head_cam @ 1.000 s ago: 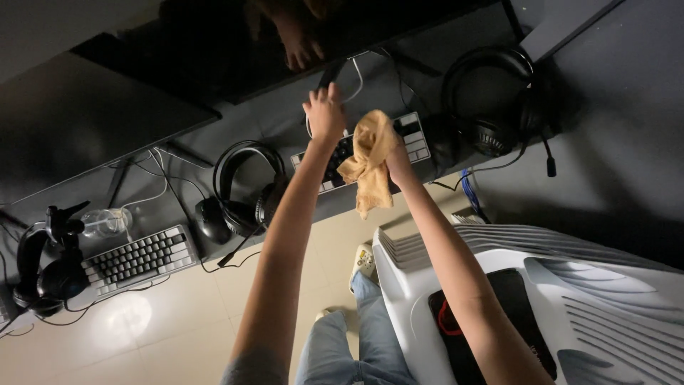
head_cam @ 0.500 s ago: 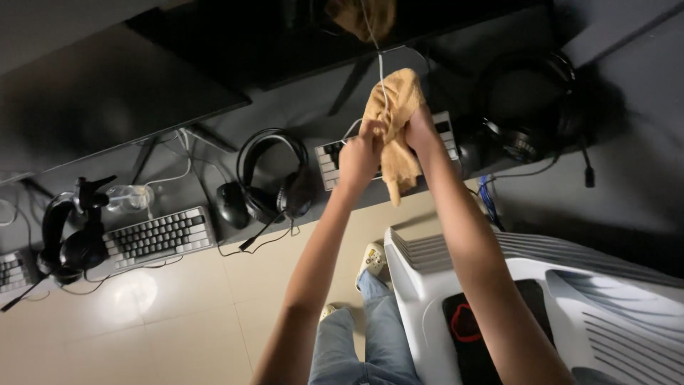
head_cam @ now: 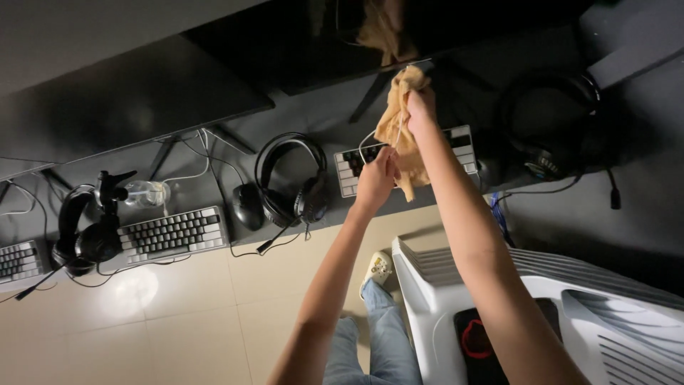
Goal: Cleaning a computer keyboard and a pair of headphones with a cloth.
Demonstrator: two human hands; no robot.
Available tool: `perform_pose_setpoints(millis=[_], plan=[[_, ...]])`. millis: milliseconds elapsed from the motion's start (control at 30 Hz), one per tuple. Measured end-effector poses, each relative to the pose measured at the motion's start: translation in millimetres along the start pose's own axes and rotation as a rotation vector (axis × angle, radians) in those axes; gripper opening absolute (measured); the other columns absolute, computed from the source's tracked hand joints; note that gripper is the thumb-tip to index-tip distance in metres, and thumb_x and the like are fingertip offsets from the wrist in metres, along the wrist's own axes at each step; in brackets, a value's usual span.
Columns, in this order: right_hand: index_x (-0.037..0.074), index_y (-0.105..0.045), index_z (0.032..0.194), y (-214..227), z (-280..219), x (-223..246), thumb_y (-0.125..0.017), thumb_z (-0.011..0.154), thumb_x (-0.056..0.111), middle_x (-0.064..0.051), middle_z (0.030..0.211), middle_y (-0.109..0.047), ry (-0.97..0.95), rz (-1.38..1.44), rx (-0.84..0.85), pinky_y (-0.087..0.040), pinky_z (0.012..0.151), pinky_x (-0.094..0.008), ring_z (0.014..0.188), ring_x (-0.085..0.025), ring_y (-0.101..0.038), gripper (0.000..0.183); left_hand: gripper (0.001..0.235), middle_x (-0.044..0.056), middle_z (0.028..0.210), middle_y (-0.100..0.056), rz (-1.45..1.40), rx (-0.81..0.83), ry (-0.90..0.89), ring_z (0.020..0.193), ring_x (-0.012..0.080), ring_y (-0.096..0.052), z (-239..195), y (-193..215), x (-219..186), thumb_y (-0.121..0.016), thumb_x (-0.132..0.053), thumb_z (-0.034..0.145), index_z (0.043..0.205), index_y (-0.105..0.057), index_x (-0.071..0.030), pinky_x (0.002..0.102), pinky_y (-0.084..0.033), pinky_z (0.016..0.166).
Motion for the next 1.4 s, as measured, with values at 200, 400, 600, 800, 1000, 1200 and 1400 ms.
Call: perform_pose_setpoints(millis=[200,400,600,800,1000,1200,1400], plan=[[0.007,-0.064,0.125,-13.0,5.4,-25.4,-0.070,0.093,0.017,-0.006,0.106,-0.069,-0.039,0.014,0.056,-0.061,0.072,-0.034,0.087,-0.017,-0.070,0.033,0.023,0.012,0.072,-0.071,-0.086,0.089,0.078,0.063,0.0218,-0.073,-2.3,2.6,-0.9,-0.048,-0.014,0.104,0.124,-0.058,-0.007,0.036,-0.059,0.060],[0.006,-0.063,0.131,14.6,5.3,-27.3,-0.070,0.099,0.031,-0.007,0.116,-0.067,-0.055,0.005,0.081,-0.059,0.079,-0.035,0.099,-0.018,-0.068,0.041,0.023,0.015,0.088,-0.074,-0.093,0.078,-0.164,0.085,0.0214,-0.076,-5.6,2.5,17.5,-0.062,-0.008,0.100,0.121,-0.058,-0.001,0.034,-0.058,0.073],[0.011,-0.058,0.135,36.7,-43.9,3.1,-0.069,0.095,0.039,-0.007,0.126,-0.067,-0.081,-0.058,0.077,-0.061,0.087,-0.035,0.107,-0.018,-0.070,0.050,0.029,0.016,0.110,-0.063,-0.225,-0.053,-0.425,0.094,0.0261,-0.069,-7.8,13.0,16.8,-0.059,0.005,0.096,0.124,-0.057,-0.001,0.035,-0.057,0.085],[0.008,-0.054,0.140,37.7,-137.5,6.9,-0.052,0.104,0.043,-0.012,0.122,-0.067,-0.405,0.031,0.100,-0.059,0.085,-0.036,0.103,-0.022,-0.067,0.050,0.028,0.014,0.113,-0.063,-0.191,-0.118,-0.190,0.096,0.0231,-0.071,7.7,24.8,5.3,-0.059,0.002,0.093,0.120,-0.063,-0.003,0.036,-0.060,0.074],[0.010,-0.051,0.142,53.5,-199.4,-28.8,-0.046,0.103,0.030,-0.007,0.126,-0.069,-0.252,0.132,0.143,-0.060,0.095,-0.033,0.110,-0.018,-0.071,0.045,0.027,0.020,0.108,-0.072,0.136,-0.098,-0.503,0.097,0.0357,-0.069,40.3,-1.3,62.0,-0.065,-0.014,0.094,0.116,-0.071,0.000,0.043,-0.056,0.083],[0.000,-0.049,0.145,71.1,-205.0,-47.9,-0.052,0.105,0.017,-0.015,0.124,-0.064,-0.069,-0.219,0.255,-0.057,0.090,-0.039,0.108,-0.024,-0.067,0.044,0.025,0.018,0.096,-0.074,0.147,-0.042,-0.239,0.084,0.0318,-0.074,72.3,-25.7,75.0,-0.068,-0.020,0.092,0.106,-0.075,0.000,0.041,-0.058,0.075],[0.009,-0.042,0.150,7.1,-259.2,27.4,-0.035,0.106,0.024,-0.015,0.135,-0.062,0.059,-0.625,0.237,-0.054,0.097,-0.026,0.120,-0.020,-0.064,0.048,0.029,0.002,0.086,-0.075,-0.318,0.102,-0.032,0.072,0.0100,-0.062,88.9,0.0,33.4,-0.059,-0.024,0.107,0.109,-0.080,-0.004,0.031,-0.054,0.068]])
Point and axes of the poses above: each hand's wrist, its own z-axis towards the middle knuckle, its own y-axis out of the back of the hand, x = y × z, the point moved 2 cm from there along z, towards the middle knuckle
